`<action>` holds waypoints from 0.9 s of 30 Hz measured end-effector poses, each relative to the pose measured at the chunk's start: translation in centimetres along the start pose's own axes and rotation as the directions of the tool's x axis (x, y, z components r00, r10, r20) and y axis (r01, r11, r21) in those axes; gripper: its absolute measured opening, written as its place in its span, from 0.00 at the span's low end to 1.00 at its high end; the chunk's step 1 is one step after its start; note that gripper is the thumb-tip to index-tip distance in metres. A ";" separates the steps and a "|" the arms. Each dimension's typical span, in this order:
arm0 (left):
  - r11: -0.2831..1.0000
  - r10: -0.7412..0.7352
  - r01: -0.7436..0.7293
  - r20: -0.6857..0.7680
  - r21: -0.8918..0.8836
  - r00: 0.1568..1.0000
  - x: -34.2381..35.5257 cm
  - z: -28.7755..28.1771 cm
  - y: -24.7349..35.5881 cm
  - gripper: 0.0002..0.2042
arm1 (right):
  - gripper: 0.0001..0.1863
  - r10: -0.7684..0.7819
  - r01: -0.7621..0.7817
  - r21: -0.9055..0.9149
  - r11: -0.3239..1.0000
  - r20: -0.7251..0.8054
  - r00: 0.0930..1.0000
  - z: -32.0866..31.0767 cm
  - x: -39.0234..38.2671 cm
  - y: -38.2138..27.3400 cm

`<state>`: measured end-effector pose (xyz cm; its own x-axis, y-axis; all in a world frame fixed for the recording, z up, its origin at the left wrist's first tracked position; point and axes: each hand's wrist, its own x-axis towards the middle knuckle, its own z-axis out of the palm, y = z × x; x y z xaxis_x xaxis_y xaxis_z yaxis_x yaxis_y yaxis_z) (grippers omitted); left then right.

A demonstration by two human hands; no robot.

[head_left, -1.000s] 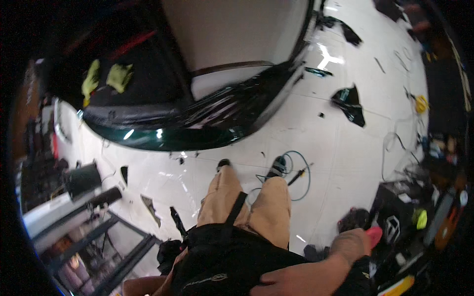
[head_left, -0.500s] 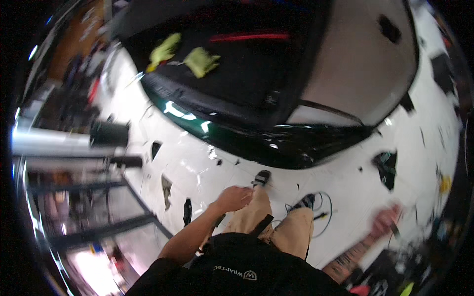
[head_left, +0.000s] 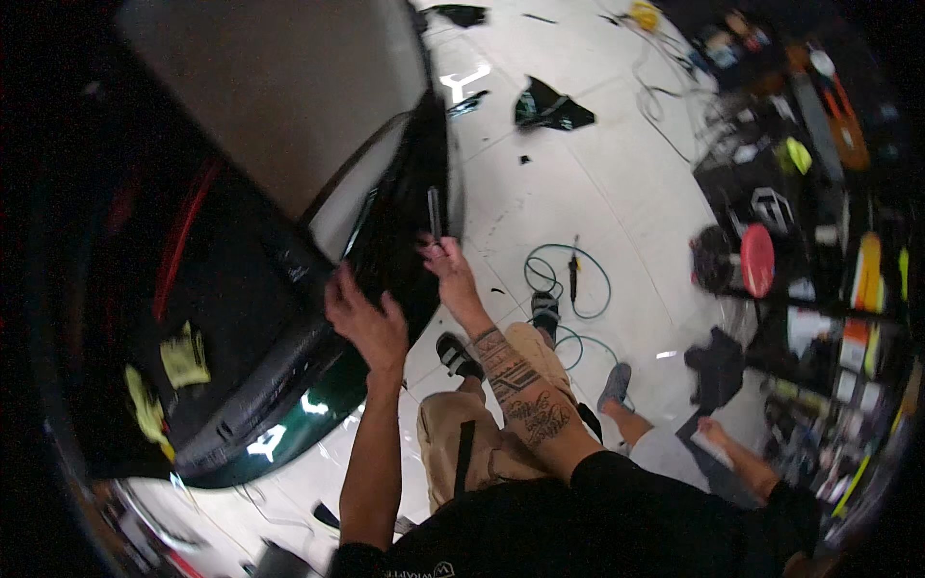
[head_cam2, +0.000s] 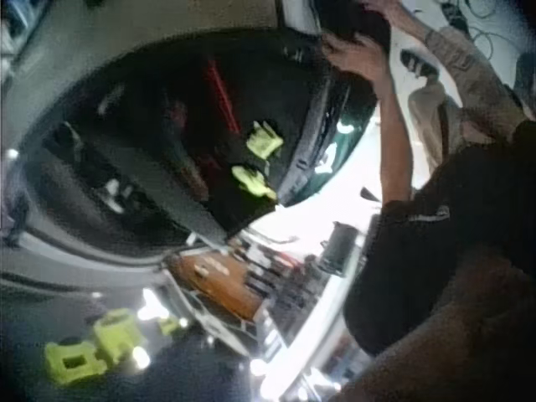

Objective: The person applies a dark vinyl wrap to the rear bumper of a car. They use a yellow squeegee to smooth the material and a knife to trim excess wrap along the edges and contours.

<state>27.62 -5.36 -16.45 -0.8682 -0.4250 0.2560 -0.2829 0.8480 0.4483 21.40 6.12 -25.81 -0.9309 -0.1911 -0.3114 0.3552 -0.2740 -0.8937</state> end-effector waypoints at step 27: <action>0.471 -0.535 0.658 0.402 -0.588 0.743 6.1 -1.4 -0.1 0.24 | 0.34 0.137 -0.132 -0.034 0.991 0.270 0.953 -2.1 -0.3 -7.1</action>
<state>22.90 -8.47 -13.69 -0.6575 -0.6421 -0.3943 -0.4649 -0.0662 0.8829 18.93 10.12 -20.05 -0.8157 -0.4739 -0.3318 0.4723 -0.2144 -0.8550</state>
